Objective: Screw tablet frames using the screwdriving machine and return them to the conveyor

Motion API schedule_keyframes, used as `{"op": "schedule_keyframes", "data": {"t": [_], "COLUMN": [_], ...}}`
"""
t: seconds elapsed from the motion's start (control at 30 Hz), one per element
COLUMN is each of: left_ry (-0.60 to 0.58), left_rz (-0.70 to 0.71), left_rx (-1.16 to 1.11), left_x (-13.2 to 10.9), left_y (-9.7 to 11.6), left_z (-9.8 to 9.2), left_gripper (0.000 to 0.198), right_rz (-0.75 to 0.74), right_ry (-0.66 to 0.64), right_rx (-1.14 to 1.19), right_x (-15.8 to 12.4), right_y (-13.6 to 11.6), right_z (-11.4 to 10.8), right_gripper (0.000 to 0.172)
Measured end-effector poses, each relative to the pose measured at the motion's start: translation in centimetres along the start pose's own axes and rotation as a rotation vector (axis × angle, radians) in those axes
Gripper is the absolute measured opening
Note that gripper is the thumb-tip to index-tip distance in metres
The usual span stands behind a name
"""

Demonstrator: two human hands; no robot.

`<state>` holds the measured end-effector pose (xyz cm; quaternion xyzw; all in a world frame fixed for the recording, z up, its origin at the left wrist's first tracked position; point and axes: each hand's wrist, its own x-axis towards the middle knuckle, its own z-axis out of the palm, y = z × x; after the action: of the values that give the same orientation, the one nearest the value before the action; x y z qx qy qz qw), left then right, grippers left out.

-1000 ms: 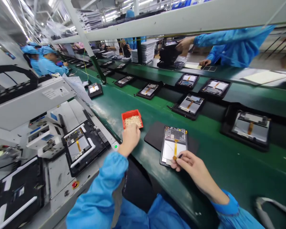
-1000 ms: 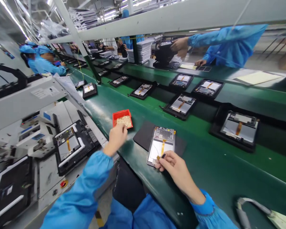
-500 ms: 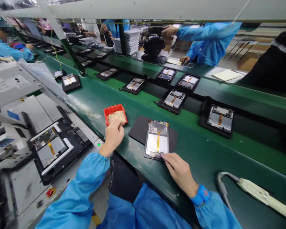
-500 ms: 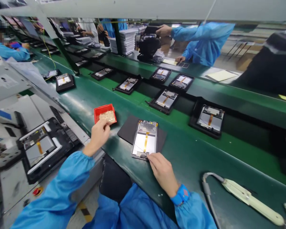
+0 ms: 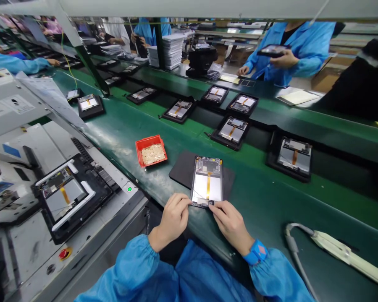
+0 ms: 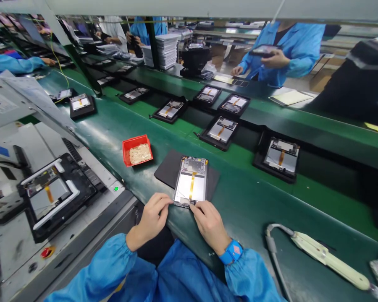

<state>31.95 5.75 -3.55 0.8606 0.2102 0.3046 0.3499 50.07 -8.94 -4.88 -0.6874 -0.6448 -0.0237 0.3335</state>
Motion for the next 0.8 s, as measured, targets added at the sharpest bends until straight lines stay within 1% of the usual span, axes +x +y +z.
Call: {"op": "schedule_keyframes", "data": {"t": [0.1, 0.17, 0.33, 0.43, 0.53, 0.67, 0.73, 0.77, 0.8], "left_ry": [-0.004, -0.039, -0.277, -0.322, -0.322, -0.292, -0.24, -0.188, -0.127], "left_rz": [0.017, 0.05, 0.229, 0.286, 0.306, 0.298, 0.229, 0.152, 0.039], "left_rx": [0.02, 0.072, 0.313, 0.412, 0.432, 0.377, 0.284, 0.209, 0.113], "left_x": [0.0, 0.0, 0.1, -0.1, -0.4, -0.6, -0.7, -0.7, -0.6], "left_y": [0.2, 0.4, 0.6, 0.3, 0.0, 0.1, 0.1, 0.0, -0.2], "left_z": [0.2, 0.3, 1.1, 1.6, 2.0, 2.1, 1.8, 1.6, 1.4], "left_gripper": [0.029, 0.031, 0.039, 0.041, 0.044, 0.044, 0.042, 0.039, 0.035], "right_rz": [-0.026, -0.038, -0.091, -0.089, -0.06, -0.016, 0.0, 0.013, 0.033], "right_ry": [-0.027, -0.041, -0.097, -0.139, -0.176, -0.239, -0.248, -0.237, -0.212], "right_rx": [-0.019, -0.055, -0.197, -0.266, -0.289, -0.374, -0.404, -0.403, -0.39], "right_x": [-0.1, -0.1, -0.1, -0.4, -0.4, 0.1, 0.1, -0.1, -0.3], "right_y": [-0.1, -0.2, -0.4, -0.3, -0.2, -0.4, -0.2, 0.0, 0.3], "right_z": [0.1, 0.2, -0.2, -1.0, -1.5, -1.9, -2.4, -2.7, -3.0], "right_gripper": [0.029, 0.029, 0.029, 0.031, 0.035, 0.043, 0.04, 0.038, 0.037]}}
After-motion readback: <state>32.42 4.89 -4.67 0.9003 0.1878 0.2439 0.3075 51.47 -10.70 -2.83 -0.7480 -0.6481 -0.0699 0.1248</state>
